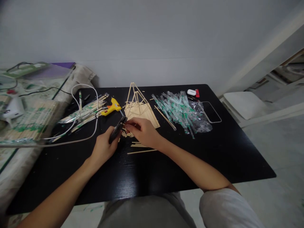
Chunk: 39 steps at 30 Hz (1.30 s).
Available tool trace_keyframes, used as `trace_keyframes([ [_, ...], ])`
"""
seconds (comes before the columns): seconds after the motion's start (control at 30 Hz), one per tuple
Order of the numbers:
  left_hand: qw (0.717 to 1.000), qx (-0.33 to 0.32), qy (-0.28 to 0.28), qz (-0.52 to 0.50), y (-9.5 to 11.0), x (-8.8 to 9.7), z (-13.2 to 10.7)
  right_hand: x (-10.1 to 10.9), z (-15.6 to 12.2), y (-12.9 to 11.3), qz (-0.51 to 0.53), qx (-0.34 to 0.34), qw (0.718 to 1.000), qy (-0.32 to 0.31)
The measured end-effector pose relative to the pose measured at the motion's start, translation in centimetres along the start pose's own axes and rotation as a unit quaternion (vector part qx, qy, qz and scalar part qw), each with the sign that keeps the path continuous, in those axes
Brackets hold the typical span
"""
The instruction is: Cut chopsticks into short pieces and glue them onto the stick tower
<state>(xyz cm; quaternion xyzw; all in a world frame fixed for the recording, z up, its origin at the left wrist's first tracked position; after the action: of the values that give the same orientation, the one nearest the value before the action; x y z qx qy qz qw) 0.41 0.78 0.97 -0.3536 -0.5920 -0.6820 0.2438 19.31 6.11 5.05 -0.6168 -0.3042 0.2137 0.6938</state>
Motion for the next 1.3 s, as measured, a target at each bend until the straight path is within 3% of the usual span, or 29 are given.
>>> trace_keyframes([
  [0.3,1.000,-0.019,-0.001,-0.011,0.1,0.1,0.0,-0.2,-0.2,0.0,0.007,0.007,1.000,0.007],
  [0.57,0.998,-0.049,0.000,-0.024,0.1,0.2,-0.1,0.0,-0.2,-0.4,-0.002,0.015,0.999,-0.034],
  [0.83,0.998,-0.062,-0.007,-0.029,0.2,0.4,0.0,0.2,-0.2,-0.6,0.053,0.005,0.995,-0.081],
  [1.3,0.999,-0.007,-0.035,-0.004,-0.3,0.0,0.1,0.1,0.1,0.3,0.034,-0.017,0.999,-0.027],
])
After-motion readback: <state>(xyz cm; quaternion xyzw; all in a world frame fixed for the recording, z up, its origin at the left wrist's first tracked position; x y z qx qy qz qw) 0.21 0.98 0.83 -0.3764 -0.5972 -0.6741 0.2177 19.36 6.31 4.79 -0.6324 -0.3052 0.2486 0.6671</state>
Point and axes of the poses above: each hand's wrist, its own z-axis towards the middle knuckle, its own x-axis out of the back of the hand, y = z × x, the point moved 2 cm from there along z, towards the middle knuckle, and after that the axes turned 13 degrees about -y, right-handed, at the moved point
